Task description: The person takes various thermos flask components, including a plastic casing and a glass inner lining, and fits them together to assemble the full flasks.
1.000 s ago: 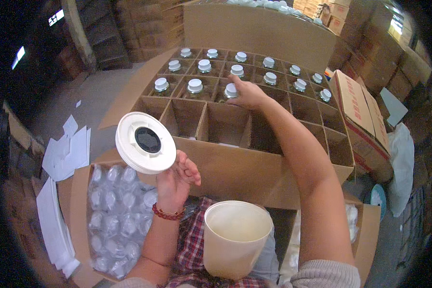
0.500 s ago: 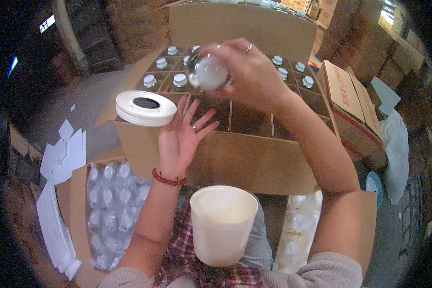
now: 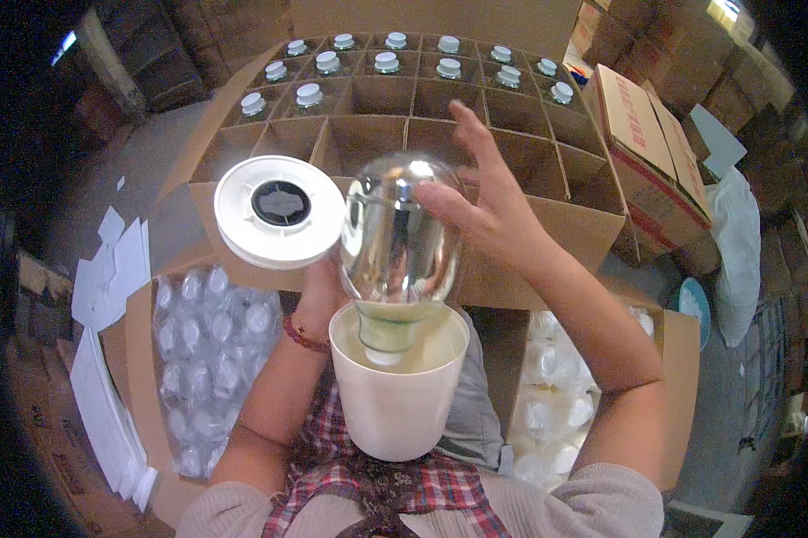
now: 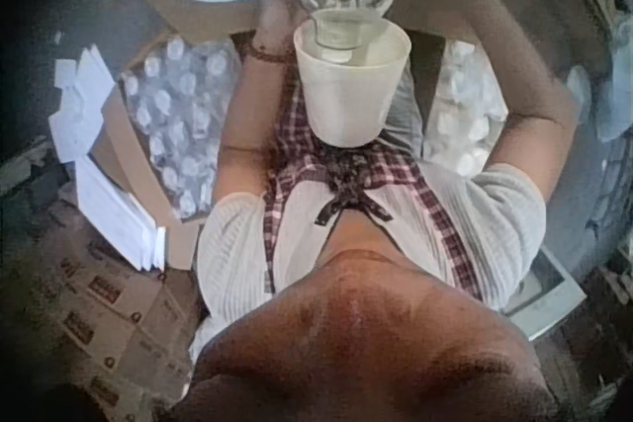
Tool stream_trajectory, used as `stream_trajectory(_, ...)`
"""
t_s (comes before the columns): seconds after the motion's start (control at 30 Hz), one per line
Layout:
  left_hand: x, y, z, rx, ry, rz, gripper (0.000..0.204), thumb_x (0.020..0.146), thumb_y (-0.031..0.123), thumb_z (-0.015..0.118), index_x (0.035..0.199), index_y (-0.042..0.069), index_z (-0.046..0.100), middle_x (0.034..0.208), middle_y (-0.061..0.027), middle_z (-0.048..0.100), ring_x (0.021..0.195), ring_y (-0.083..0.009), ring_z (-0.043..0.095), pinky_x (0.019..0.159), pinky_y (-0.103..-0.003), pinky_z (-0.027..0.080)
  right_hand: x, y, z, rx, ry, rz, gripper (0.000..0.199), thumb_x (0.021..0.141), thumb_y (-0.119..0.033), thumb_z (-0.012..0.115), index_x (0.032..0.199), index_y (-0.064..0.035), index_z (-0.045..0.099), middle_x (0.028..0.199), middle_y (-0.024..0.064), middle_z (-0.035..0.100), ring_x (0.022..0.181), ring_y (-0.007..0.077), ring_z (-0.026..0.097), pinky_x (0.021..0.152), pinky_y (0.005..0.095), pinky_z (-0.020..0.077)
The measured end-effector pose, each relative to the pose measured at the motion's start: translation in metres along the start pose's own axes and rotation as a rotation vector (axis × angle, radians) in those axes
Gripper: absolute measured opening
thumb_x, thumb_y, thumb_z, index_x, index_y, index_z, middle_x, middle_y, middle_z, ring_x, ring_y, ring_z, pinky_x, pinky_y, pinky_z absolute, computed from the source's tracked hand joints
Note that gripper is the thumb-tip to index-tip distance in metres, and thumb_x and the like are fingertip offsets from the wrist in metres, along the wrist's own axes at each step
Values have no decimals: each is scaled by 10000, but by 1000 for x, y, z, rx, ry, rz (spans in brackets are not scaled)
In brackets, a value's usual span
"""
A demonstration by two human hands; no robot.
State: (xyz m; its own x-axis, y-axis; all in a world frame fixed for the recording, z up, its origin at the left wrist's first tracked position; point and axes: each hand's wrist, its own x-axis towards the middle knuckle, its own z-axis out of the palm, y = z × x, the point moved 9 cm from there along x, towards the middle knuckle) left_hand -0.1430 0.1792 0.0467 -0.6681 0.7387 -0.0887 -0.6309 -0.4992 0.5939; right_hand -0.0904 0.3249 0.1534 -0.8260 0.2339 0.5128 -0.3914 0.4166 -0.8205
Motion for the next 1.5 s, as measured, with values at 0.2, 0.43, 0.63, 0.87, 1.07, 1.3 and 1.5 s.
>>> stream_trajectory(0.2,-31,-20,-16,101,-122,0,663,988,423,416,1493,62,184,1499,-113,304,1361,-204,329,1131,-367,283,-36,18,46,250,-608,386,818,794,-247,733,1441,-30,282,1438,182,376,1332,271,381,1091,387,338)
stream_trajectory(0.43,-46,-25,-13,-35,-236,-25,783,920,514,499,1502,128,145,1536,-168,177,1352,-414,303,1080,-523,347,-82,-8,89,13,-1102,148,637,755,-210,780,1281,7,495,1070,138,623,924,209,622,864,352,489)
stream_trajectory(0.63,-51,-28,-15,-25,-219,-34,748,935,527,453,1498,125,170,1533,-167,190,1334,-431,329,1067,-536,359,-92,-10,106,11,-1303,282,490,782,-244,755,1141,27,558,899,128,663,879,248,652,799,354,506)
stream_trajectory(0.87,-50,-33,-11,77,-183,-89,747,941,529,439,1499,119,162,1520,-196,222,1334,-393,350,1078,-509,354,-88,-17,122,-699,-1271,160,586,870,-529,566,682,23,629,616,171,622,593,355,633,593,434,522)
stream_trajectory(1.07,-50,-29,-26,63,-97,-61,720,947,524,433,1485,101,209,1481,-209,309,1290,-392,416,1074,-505,360,-100,-9,121,-235,-1380,199,416,844,-419,609,823,-5,650,740,190,648,681,355,640,637,437,506)
stream_trajectory(1.3,-46,-29,-31,11,-65,-29,654,965,481,422,1434,43,298,1427,-234,388,1190,-349,531,982,-425,466,-110,0,119,-187,-1438,293,335,805,-244,718,964,-22,525,831,100,648,783,297,651,700,395,493)
stream_trajectory(1.5,-38,2,-61,275,136,183,452,984,359,444,1260,1,442,1128,-215,621,809,-220,658,630,-309,508,-115,0,121,-259,-1305,155,360,782,-321,706,905,-15,561,734,134,648,723,340,649,643,416,501)
